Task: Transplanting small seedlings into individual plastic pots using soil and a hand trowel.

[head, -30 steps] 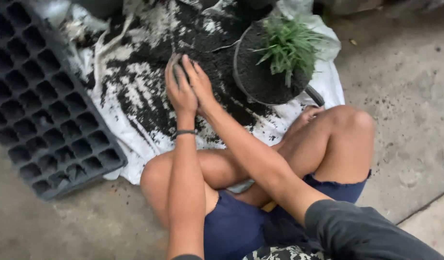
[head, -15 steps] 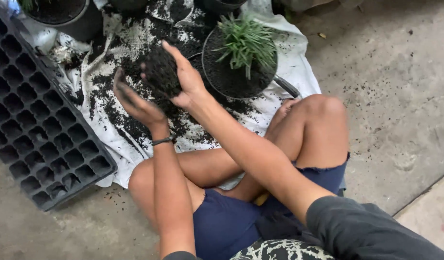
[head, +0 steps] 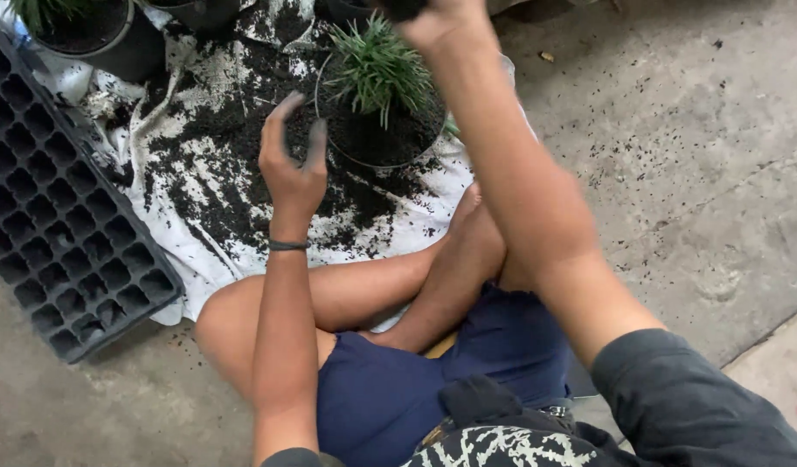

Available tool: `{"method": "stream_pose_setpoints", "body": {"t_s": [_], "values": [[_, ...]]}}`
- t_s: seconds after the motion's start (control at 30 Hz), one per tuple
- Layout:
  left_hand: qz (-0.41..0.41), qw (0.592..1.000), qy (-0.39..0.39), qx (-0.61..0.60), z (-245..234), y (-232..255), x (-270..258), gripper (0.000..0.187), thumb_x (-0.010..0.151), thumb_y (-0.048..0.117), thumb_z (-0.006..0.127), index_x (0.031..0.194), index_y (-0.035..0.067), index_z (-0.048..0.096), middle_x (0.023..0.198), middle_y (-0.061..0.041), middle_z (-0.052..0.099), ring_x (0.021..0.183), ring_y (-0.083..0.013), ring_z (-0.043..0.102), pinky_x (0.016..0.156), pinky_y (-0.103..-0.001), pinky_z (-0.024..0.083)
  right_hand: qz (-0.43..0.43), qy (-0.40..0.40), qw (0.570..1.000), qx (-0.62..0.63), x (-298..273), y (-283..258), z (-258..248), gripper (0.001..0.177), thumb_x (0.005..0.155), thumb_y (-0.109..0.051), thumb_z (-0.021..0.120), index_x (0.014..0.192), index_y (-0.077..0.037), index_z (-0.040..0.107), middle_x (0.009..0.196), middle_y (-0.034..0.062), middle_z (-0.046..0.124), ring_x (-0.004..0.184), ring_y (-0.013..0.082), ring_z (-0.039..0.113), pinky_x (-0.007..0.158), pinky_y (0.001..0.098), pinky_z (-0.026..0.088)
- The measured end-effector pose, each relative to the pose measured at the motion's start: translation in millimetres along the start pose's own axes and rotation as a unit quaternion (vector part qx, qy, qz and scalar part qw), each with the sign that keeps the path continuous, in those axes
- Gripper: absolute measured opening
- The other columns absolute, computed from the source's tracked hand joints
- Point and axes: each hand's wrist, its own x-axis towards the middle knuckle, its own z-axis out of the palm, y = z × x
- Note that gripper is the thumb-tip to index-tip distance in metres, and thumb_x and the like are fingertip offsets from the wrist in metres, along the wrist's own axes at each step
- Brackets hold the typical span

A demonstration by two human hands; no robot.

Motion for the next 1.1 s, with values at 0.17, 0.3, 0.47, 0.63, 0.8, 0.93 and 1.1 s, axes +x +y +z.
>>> {"method": "stream_pose_setpoints", "body": {"t_s": [0.17, 0.3, 0.47, 0.63, 0.8, 0.93, 1.1], "values": [[0.015, 0.998, -0.028, -0.047, 20, 33, 15, 0.03, 0.105, 0.01, 0.067, 0.132, 0.0, 0.057, 0.134, -0.017, 0.065, 0.123, -0.034, 0.066, 0.109, -0.044, 0.052, -0.068, 0.102, 0.985, -0.124, 9, -40, -92, 0.042, 0.089, -0.029, 0.066, 0.113, 0.005, 0.069, 0.101, 0.0163, 0.076, 0.085, 0.023, 0.068, 0.078, 0.0367, 0.059], [0.007, 0.999, -0.009, -0.044, 45, 16, 20, 0.032, 0.106, 0.018, 0.066, 0.134, 0.004, 0.057, 0.136, -0.016, 0.064, 0.127, -0.0331, 0.064, 0.115, -0.045, 0.049, -0.11, 0.155, 0.962, -0.197, 14, -27, -100, 0.042, 0.086, -0.031, 0.069, 0.112, 0.002, 0.072, 0.1, 0.0114, 0.077, 0.084, 0.0178, 0.066, 0.077, 0.0335, 0.057], [-0.034, 0.997, 0.012, -0.074, 64, 1, 17, 0.035, 0.115, 0.026, 0.044, 0.143, 0.006, 0.049, 0.147, -0.017, 0.056, 0.138, -0.0339, 0.056, 0.121, -0.047, 0.047, -0.38, 0.063, 0.804, -0.454, -16, 4, -89, 0.021, 0.093, -0.018, 0.077, 0.112, -0.012, 0.071, 0.101, 0.0002, 0.071, 0.084, 0.0128, 0.068, 0.078, 0.0256, 0.056], [-0.043, 0.997, 0.003, -0.056, 70, -5, 3, 0.035, 0.114, 0.022, 0.037, 0.144, 0.008, 0.049, 0.151, -0.016, 0.053, 0.144, -0.0334, 0.049, 0.125, -0.049, 0.041, -0.387, 0.011, 0.763, -0.518, -18, 7, -96, 0.018, 0.095, -0.014, 0.074, 0.111, -0.006, 0.073, 0.116, 0.0067, 0.071, 0.112, 0.0224, 0.069, 0.102, 0.0344, 0.055], [-0.066, 0.998, -0.023, -0.012, 84, -35, -13, 0.052, 0.114, 0.048, 0.026, 0.155, 0.019, 0.04, 0.168, -0.015, 0.031, 0.16, -0.0364, 0.026, 0.132, -0.064, 0.027, -0.345, -0.015, 0.754, -0.558, -13, 7, -104, 0.021, 0.1, -0.02, 0.067, 0.112, -0.006, 0.076, 0.12, 0.0105, 0.073, 0.117, 0.0249, 0.068, 0.104, 0.0375, 0.056], [-0.028, 0.996, -0.049, 0.075, 100, -36, -15, 0.054, 0.117, 0.047, 0.018, 0.164, 0.021, 0.021, 0.173, -0.005, 0.027, 0.164, -0.0292, 0.025, 0.139, -0.056, 0.02, -0.298, -0.025, 0.761, -0.576, -18, 4, -105, 0.03, 0.106, -0.025, 0.055, 0.122, -0.008, 0.074, 0.136, 0.0105, 0.068, 0.136, 0.0279, 0.057, 0.115, 0.0413, 0.049], [-0.023, 0.988, -0.064, 0.139, 109, -28, -7, 0.064, 0.113, 0.05, 0.018, 0.161, 0.009, 0.029, 0.168, -0.012, 0.038, 0.161, -0.0296, 0.031, 0.137, -0.049, 0.016, -0.303, -0.036, 0.715, -0.628, -12, 13, -120, 0.026, 0.108, -0.019, 0.054, 0.124, -0.008, 0.072, 0.135, 0.0084, 0.069, 0.133, 0.0266, 0.059, 0.113, 0.0399, 0.053]]}}
